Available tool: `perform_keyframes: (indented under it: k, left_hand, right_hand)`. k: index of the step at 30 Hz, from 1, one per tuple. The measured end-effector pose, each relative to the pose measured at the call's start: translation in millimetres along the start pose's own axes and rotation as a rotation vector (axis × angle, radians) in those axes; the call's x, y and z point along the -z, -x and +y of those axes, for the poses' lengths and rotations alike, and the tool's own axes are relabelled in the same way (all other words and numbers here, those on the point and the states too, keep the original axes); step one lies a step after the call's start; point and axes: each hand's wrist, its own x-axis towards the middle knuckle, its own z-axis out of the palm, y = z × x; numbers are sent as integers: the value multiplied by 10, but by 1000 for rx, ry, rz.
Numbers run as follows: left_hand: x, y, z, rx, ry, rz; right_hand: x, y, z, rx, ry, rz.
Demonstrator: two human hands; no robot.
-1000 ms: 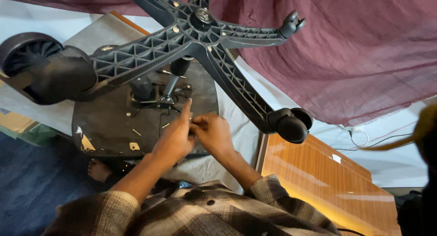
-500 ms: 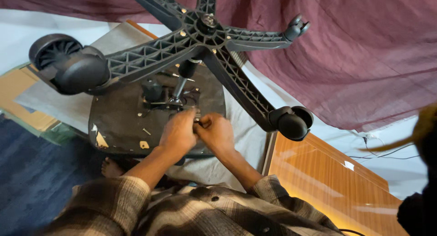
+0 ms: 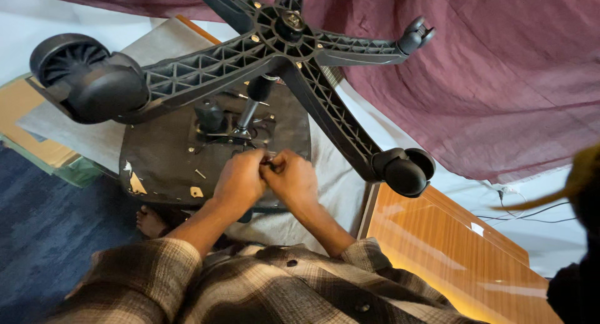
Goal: The person works on an office chair turned upside down on a bed, using a hex key to loosen and tighten bolts on the chair's mechanism under the seat. They hold the mechanism plate by hand, turn the hex key repeatedly, and reposition the chair base as they work on the bolts.
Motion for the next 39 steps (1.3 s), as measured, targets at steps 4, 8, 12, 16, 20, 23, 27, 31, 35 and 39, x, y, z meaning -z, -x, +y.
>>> perform_keyframes:
  k: [4,8,12,16,20,23,27,31,35,39]
  left_hand:
    - [17,-99,56,99,12,-3]
    - [7,-179,81,107,-18,-22]
    - [-7,-163,71,83,-136,-44]
    - [28,-128,25,117,-158,-49]
    - [61,-167,5,53,1,27]
    - [67,-225,30,9,-48,6]
    - [81,-158,61,49,-124,-29]
    - [67,-134,50,78,31,23]
    - [42,-175,6,21,28,23]
    - [15,-114,13,-1,-16,12]
  right_hand:
    - [35,-60,71,197,-222,-43]
    - [13,-156,131,211,-407,-166]
    - [7,-158,86,91,-162,-42]
    - [51,-114,4,65,-198,-85]
    - [41,-89,-23,175,-399,-104]
    - [41,-117,-8,131,-285,-68]
    - [72,-169,-11,-40,-86,-85]
    - [98,-156,-38,118,-306,-97]
    - [136,-153,-79,231,-354,-148]
    - [130,-144,-107,-16,-215,-154]
